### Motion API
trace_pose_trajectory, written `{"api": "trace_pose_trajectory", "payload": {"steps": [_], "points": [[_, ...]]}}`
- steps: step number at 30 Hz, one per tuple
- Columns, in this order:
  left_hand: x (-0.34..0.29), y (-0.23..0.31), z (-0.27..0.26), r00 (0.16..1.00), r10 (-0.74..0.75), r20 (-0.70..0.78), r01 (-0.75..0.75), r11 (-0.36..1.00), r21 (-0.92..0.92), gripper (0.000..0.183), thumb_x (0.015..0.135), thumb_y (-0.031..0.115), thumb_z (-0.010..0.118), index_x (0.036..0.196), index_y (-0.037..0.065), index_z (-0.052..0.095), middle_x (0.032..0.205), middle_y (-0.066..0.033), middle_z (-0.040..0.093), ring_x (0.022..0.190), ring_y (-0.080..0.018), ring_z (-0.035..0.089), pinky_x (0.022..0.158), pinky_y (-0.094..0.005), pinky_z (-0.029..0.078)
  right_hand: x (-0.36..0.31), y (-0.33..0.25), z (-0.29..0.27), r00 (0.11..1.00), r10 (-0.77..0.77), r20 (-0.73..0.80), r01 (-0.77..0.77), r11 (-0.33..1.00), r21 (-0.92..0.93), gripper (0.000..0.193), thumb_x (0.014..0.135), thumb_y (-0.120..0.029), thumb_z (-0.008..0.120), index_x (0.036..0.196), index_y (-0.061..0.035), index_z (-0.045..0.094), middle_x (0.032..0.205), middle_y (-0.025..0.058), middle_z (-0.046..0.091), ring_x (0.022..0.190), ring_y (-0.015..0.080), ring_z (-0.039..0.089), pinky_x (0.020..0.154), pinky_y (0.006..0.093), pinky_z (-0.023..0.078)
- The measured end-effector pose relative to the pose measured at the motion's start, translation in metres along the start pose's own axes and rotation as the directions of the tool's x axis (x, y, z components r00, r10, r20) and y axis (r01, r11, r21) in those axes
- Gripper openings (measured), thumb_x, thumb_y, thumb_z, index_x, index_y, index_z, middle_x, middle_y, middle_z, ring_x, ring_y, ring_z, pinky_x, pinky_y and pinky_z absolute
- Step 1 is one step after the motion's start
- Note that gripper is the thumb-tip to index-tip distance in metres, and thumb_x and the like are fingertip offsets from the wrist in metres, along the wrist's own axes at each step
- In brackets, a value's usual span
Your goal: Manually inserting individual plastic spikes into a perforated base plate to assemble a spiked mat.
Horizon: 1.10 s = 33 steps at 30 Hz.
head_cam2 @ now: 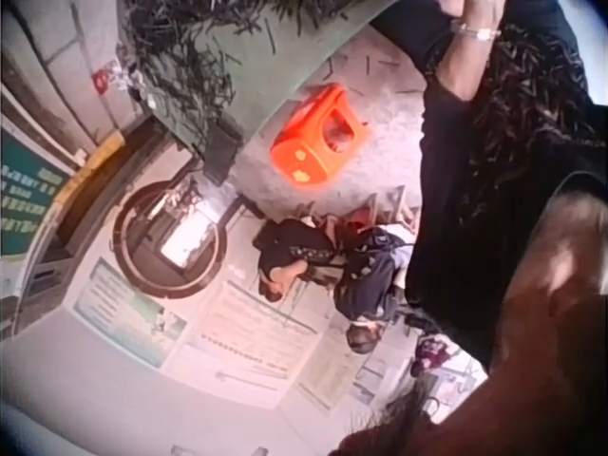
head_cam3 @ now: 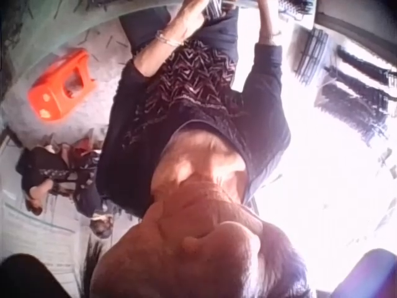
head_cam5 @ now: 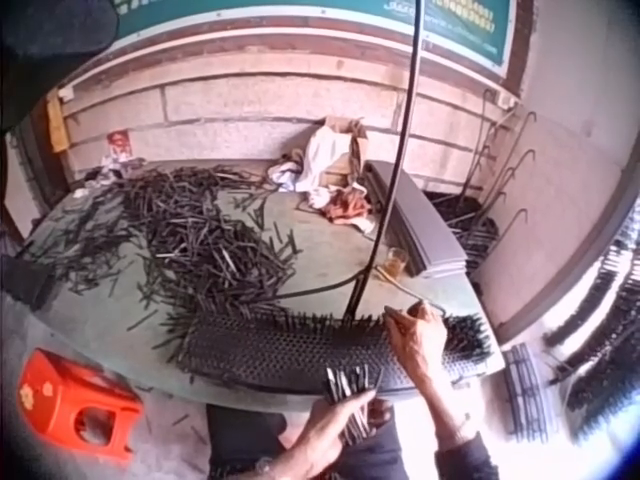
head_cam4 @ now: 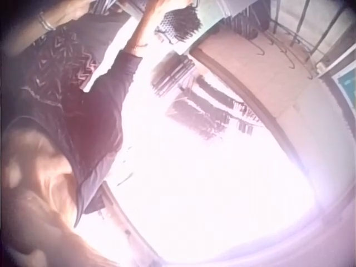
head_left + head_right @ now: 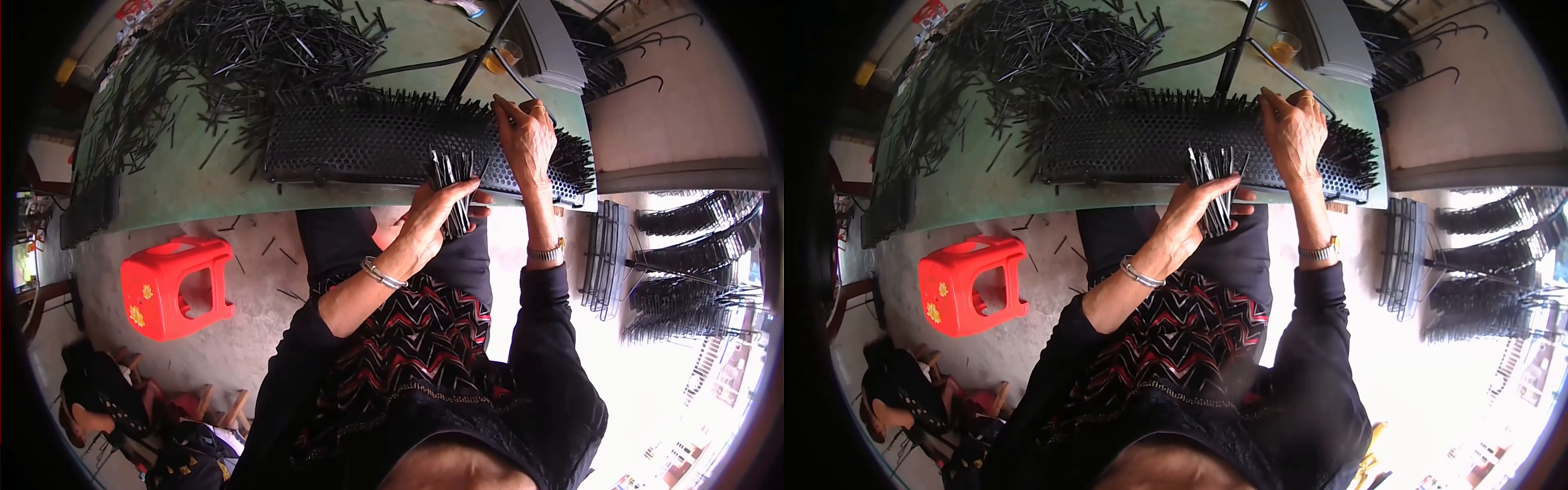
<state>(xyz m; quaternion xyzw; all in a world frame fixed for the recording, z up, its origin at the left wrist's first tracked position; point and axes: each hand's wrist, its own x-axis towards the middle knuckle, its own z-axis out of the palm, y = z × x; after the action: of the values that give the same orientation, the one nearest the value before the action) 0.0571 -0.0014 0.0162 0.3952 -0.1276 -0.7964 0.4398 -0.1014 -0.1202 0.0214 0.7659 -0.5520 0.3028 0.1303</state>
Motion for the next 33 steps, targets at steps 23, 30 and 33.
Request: {"api": "trace_pose_trajectory", "payload": {"steps": [23, 30, 33], "points": [[-0.001, 0.005, 0.007, 0.998, 0.066, -0.012, -0.066, 0.998, 0.000, 0.023, 0.085, 0.021, 0.069, 0.103, 0.006, 0.066, 0.093, -0.0087, 0.071, 0.080, -0.0185, 0.070, 0.061, -0.0282, 0.051, -0.033, -0.029, -0.065, 0.772, 0.129, 0.622, -0.562, 0.594, 0.575, 0.021, 0.089, -0.014, 0.065, 0.104, 0.0009, 0.066, 0.083, 0.0084, 0.067, 0.077, 0.0119, 0.061, 0.069, 0.0271, 0.049], [0.001, 0.005, 0.006, 0.994, 0.094, 0.050, -0.097, 0.994, 0.049, 0.026, 0.087, 0.022, 0.067, 0.106, 0.004, 0.068, 0.094, -0.0097, 0.071, 0.080, -0.0192, 0.070, 0.063, -0.0266, 0.050, -0.031, -0.021, -0.063, 0.708, 0.105, 0.698, -0.646, 0.498, 0.579, 0.019, 0.088, -0.008, 0.063, 0.101, 0.0039, 0.066, 0.080, 0.0069, 0.065, 0.073, 0.0102, 0.058, 0.066, 0.0251, 0.047], [-0.003, 0.010, 0.007, 0.998, 0.047, 0.043, -0.050, 0.996, 0.076, 0.025, 0.086, 0.018, 0.067, 0.106, 0.002, 0.067, 0.097, -0.0087, 0.071, 0.084, -0.0185, 0.069, 0.066, -0.0285, 0.054, -0.028, -0.020, -0.065, 0.698, 0.106, 0.708, -0.660, 0.481, 0.578, 0.020, 0.088, -0.010, 0.064, 0.102, 0.0040, 0.067, 0.079, 0.0056, 0.065, 0.072, 0.0100, 0.057, 0.068, 0.0249, 0.047]]}}
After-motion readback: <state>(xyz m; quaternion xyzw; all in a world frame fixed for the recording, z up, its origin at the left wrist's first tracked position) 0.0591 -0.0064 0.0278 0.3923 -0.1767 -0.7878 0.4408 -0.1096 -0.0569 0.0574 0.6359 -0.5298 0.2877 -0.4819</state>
